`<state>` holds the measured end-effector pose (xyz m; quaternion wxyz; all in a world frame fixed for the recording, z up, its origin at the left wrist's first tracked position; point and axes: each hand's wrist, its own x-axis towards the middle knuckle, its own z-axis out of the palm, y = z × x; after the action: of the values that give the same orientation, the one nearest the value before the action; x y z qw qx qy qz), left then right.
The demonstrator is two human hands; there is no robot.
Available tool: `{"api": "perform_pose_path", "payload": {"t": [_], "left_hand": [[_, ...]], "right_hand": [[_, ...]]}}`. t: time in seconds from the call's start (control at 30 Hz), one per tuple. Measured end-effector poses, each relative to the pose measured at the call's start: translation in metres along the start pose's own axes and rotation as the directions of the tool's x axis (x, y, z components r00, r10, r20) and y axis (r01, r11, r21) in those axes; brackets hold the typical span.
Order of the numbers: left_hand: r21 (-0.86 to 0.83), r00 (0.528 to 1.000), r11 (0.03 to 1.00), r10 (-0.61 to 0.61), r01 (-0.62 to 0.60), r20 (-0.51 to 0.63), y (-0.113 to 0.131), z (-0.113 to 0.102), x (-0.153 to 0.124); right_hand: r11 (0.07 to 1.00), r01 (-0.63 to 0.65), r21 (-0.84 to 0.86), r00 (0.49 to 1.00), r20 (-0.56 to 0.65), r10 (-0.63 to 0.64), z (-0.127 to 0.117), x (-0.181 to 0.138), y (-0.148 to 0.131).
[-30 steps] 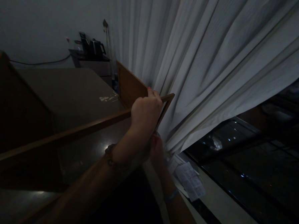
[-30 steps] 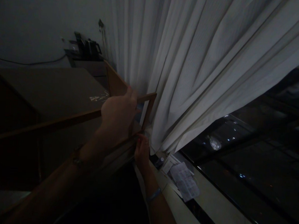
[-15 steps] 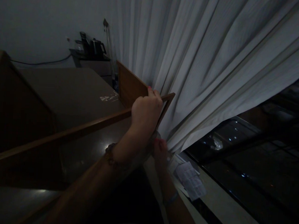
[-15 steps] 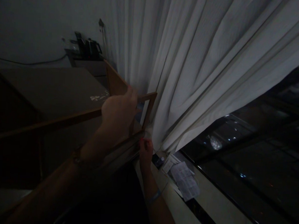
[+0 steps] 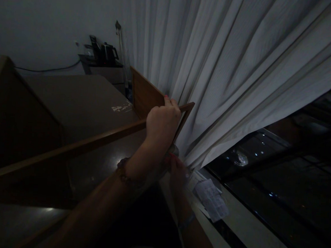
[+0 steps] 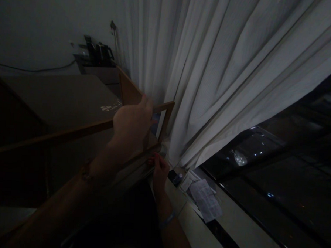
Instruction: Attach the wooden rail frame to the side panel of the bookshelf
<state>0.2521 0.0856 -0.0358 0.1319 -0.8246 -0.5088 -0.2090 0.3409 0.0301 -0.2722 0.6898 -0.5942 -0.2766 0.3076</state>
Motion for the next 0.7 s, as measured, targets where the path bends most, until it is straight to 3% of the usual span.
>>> {"api": "perform_pose_path", "payload": {"t": [0.2, 0.57, 0.7], "left_hand": [[-0.051, 1.0, 0.999, -0.003, 0.003, -0.004, 0.0, 0.001, 0.001], [-0.015, 1.0, 1.0, -0.006, 0.006, 0.001, 0.001, 0.0, 0.0], [0.007, 1.0, 1.0, 0.015, -0.015, -0.022, 0.0, 0.002, 0.0]], "right_hand": [[0.999, 0.013, 0.044, 0.998, 0.066, -0.016, 0.003, -0.004, 0.001], [0.999, -0.017, 0.049, 1.0, 0.0, 0.017, 0.003, 0.003, 0.012], [0.998, 0.053, 0.017, 0.998, 0.027, -0.053, 0.003, -0.001, 0.012]]}}
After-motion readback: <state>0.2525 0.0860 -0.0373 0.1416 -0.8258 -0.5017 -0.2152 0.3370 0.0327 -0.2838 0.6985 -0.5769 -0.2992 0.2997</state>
